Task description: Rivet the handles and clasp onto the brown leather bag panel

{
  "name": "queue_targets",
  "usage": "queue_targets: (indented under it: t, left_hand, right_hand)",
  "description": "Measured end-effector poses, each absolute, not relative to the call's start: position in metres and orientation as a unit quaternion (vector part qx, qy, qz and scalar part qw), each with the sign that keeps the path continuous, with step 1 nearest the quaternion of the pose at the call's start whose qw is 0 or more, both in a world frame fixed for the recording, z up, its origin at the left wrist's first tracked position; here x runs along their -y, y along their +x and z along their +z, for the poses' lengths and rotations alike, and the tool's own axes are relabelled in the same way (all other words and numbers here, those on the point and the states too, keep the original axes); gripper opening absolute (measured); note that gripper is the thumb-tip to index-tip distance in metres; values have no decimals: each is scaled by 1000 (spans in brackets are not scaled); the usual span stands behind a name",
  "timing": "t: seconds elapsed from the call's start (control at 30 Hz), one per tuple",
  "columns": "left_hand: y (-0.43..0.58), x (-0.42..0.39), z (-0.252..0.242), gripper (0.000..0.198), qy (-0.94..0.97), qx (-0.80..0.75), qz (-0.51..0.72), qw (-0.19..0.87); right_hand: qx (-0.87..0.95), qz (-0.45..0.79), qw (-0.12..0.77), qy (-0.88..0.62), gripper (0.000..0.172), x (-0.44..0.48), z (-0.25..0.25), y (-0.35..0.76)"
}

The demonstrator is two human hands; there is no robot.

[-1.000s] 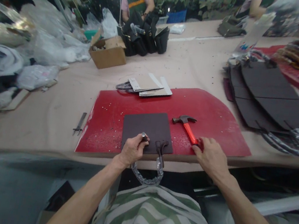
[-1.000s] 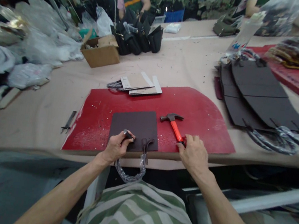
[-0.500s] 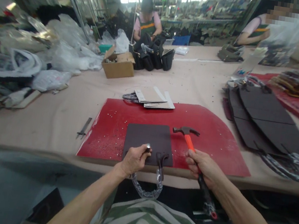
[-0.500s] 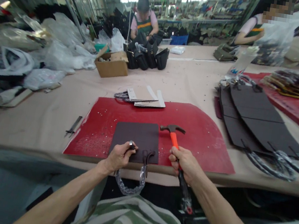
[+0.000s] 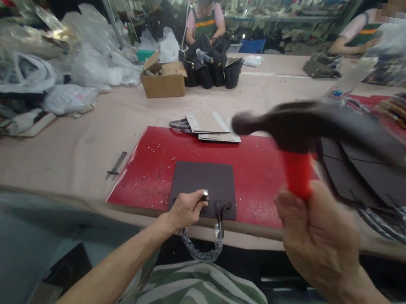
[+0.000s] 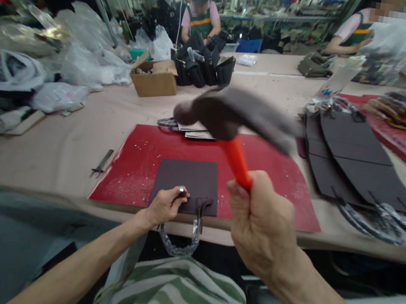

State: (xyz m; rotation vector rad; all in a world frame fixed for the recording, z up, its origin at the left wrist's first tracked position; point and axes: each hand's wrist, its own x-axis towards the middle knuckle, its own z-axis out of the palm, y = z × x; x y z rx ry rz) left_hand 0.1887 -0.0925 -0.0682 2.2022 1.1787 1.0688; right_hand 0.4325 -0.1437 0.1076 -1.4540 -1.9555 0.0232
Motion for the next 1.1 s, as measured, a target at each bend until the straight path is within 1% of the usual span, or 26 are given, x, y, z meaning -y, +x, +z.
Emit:
queue_targets:
  t: [0.03,0.07,0.17,0.2,0.23,0.33,0.43,0.5,0.57,0.63,0.7,0.77,0.8,0.87,0.93,1.0,1.03,1.1]
  left_hand:
    - [189,92,-68,16,793,-424,383,214]
    - [188,92,-68,17,793,-424,381,215]
    - [188,92,-68,18,793,-428,374,219]
    - [188,92,-68,17,792,-430,373,221]
    - [188,92,-67,15,790,-431,375,223]
    - [189,92,-65,13,783,-427,386,238]
    - [188,92,-62,13,779,-425,387,251]
    - [188,92,-60,13,779,-426,384,253]
    - [187,92,-59,13,777,-427,385,255]
    - [186,93,-58,13,773,-429,390,258]
    - [187,93,-57,11,767,-430,396,265]
    - [189,94,-56,10,761,-434,396,276]
    - [190,94,-56,10,755,-439,397,282]
    - [192,94,-55,10,724,-460,411,309]
    - [188,89,-52,13,648,-496,459,351]
    - [174,81,-46,19,565,-537,506,369]
    - [164,75,-42,21,543,-561,513,358]
    - [137,61,-33,21,551,-619,482,283]
  right_hand:
    - [751,6,358,-555,27,145,106,431]
    - [767,19,336,-546,27,147,102,430]
    - [815,101,170,-545,24,146,83,434]
    - [804,123,141,-564,23,144,77,439]
    - [785,142,135,-588,23,140,70,445]
    - [723,220,156,-636,28,124,48,467]
    - [665,286,128,-678,31,108,19,488]
    - [639,251,79,-723,29,101,1,497]
    - [643,146,41,-751,27,98,-9,496]
    - [677,26,53,-734,28,99,-13,486]
    - [722,-29,120,-681,35,101,-15,467]
    - [769,-3,184,-612,45,106,-20,441]
    - [790,23,199,-580,49,109,-25,428]
    - [819,65,190,-538,55,116,-36,407]
    - [824,79,165,-536,58,122,-47,394]
    - [817,88,155,-548,60,124,-53,390]
    - [816,94,152,-550,60,124,-54,391]
    - [814,97,151,-552,60,123,-54,394]
